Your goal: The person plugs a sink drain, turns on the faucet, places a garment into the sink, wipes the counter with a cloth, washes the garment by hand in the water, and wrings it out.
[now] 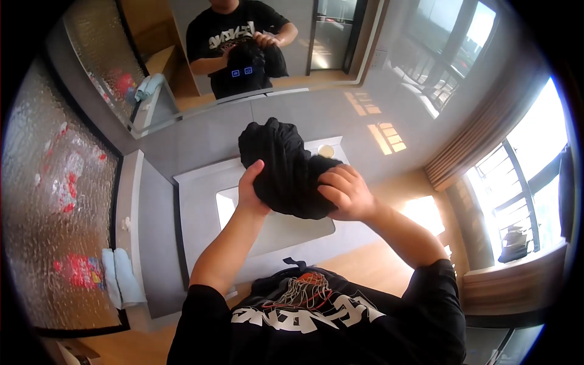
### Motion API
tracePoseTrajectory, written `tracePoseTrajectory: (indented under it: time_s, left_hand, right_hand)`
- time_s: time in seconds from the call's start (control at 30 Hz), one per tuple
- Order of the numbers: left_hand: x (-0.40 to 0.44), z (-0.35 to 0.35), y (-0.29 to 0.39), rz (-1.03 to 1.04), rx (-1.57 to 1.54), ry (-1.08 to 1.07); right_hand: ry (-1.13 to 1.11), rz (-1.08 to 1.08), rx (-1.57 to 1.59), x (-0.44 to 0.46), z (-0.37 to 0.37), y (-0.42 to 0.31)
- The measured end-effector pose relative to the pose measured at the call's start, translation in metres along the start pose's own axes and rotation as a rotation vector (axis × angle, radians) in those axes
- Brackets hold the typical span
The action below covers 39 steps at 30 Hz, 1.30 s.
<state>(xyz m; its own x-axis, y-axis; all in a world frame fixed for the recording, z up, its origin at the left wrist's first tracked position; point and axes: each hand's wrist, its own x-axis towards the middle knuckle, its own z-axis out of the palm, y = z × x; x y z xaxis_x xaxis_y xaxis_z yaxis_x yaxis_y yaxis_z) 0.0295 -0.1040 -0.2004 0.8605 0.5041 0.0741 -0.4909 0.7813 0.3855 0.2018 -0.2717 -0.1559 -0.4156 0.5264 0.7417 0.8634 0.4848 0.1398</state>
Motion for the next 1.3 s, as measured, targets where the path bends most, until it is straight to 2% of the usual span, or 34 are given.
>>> tracePoseTrajectory:
  time_s: [0.03,0.07,0.1,0.13,0.2,0.23,0.33,0.37,0.43,0.47,0.5,0.53,0.57,0.6,0.67,0.7,0.73,0.77,0.83,0.9,0.97,1.0,1.07,1.13,1.2,1.23,1.27,1.3]
  left_hand:
    - [-0.001,0.003,-0.008,0.037,0.079,0.109]
    - [0.000,0.010,-0.015,0.093,0.125,0.116]
    - [-0.001,0.020,-0.023,0.148,0.169,0.124]
    - [-0.002,0.030,-0.030,0.203,0.214,0.134]
    - [-0.007,0.052,-0.045,0.307,0.351,-0.003]
    - [-0.010,0.063,-0.051,0.358,0.423,-0.069]
    - [-0.016,0.092,-0.067,0.439,0.518,-0.055]
    - [-0.014,0.098,-0.072,0.483,0.559,-0.068]
    - [-0.006,0.109,-0.084,0.556,0.634,-0.078]
    - [0.001,0.115,-0.087,0.541,0.631,-0.143]
    - [0.007,0.117,-0.085,0.524,0.749,-0.074]
    - [0.010,0.127,-0.074,0.447,0.883,-0.153]
    - [0.014,0.135,-0.064,0.364,0.914,-0.167]
    - [0.013,0.140,-0.049,0.242,1.047,-0.201]
    - [0.016,0.132,-0.021,0.053,1.041,-0.282]
    - [0.010,0.126,-0.010,0.022,1.139,-0.295]
    - [0.002,0.120,0.000,-0.015,1.237,-0.315]
    - [-0.004,0.102,0.004,-0.029,1.261,-0.267]
    - [-0.019,0.050,0.005,-0.098,1.301,-0.031]
    - [-0.037,-0.020,0.001,-0.245,1.404,0.275]
    - [-0.059,-0.067,-0.013,-0.269,1.365,0.417]
    - [-0.060,-0.072,-0.023,-0.322,1.208,0.453]
    - [-0.041,-0.060,-0.048,-0.270,0.964,0.203]
    - [-0.015,-0.041,-0.074,-0.227,1.004,-0.143]
    - [0.008,-0.009,-0.102,-0.262,1.078,-0.384]
    - [0.018,-0.007,-0.124,-0.149,1.095,-0.501]
    - [0.026,-0.005,-0.143,-0.029,1.100,-0.615]
    - [0.024,0.007,-0.149,-0.195,1.062,-0.545]
  right_hand:
    - [0.032,0.142,0.051,-0.020,0.001,-0.002]
    - [0.063,0.288,0.103,-0.043,0.003,-0.004]
    - [-0.074,0.607,0.303,-0.074,0.006,-0.007]
    - [-0.091,0.694,0.363,-0.078,0.000,-0.015]
    - [-0.137,0.863,0.484,-0.073,-0.012,-0.026]
    - [-0.228,0.923,0.653,-0.074,-0.018,-0.025]
    - [-0.286,0.787,0.920,-0.076,-0.032,-0.013]
    - [-0.166,0.802,1.203,-0.077,-0.026,-0.007]
    - [-0.089,0.769,1.247,-0.058,-0.019,-0.010]
    - [-0.055,0.767,1.276,-0.045,-0.018,-0.016]
    - [-0.034,0.877,1.224,-0.036,-0.019,-0.018]
    - [-0.022,0.988,1.168,-0.029,-0.020,-0.019]
    - [0.084,0.942,1.334,-0.028,-0.017,-0.016]
    - [0.047,0.978,1.338,-0.029,-0.027,-0.013]
    - [0.220,0.933,1.446,-0.042,-0.039,-0.009]
    - [0.372,0.947,1.503,-0.041,-0.050,-0.008]
    - [0.400,0.897,1.550,-0.049,-0.057,0.004]
    - [0.576,0.751,1.750,-0.059,-0.060,0.013]
    - [0.766,0.660,1.790,-0.060,-0.074,0.017]
    - [0.778,0.455,2.012,-0.074,-0.088,0.023]
    - [0.787,0.747,1.797,-0.055,-0.101,0.016]
    - [0.816,1.077,1.493,-0.029,-0.096,0.004]
    - [0.858,0.749,1.894,-0.059,-0.088,0.010]
    - [0.991,0.872,1.947,-0.039,-0.090,-0.003]
    - [1.111,1.046,1.557,-0.008,-0.089,-0.012]
    - [1.088,1.086,1.439,0.004,-0.091,-0.018]
    - [1.096,1.030,1.421,0.002,-0.089,-0.018]
    - [1.076,0.965,1.458,-0.007,-0.086,-0.013]
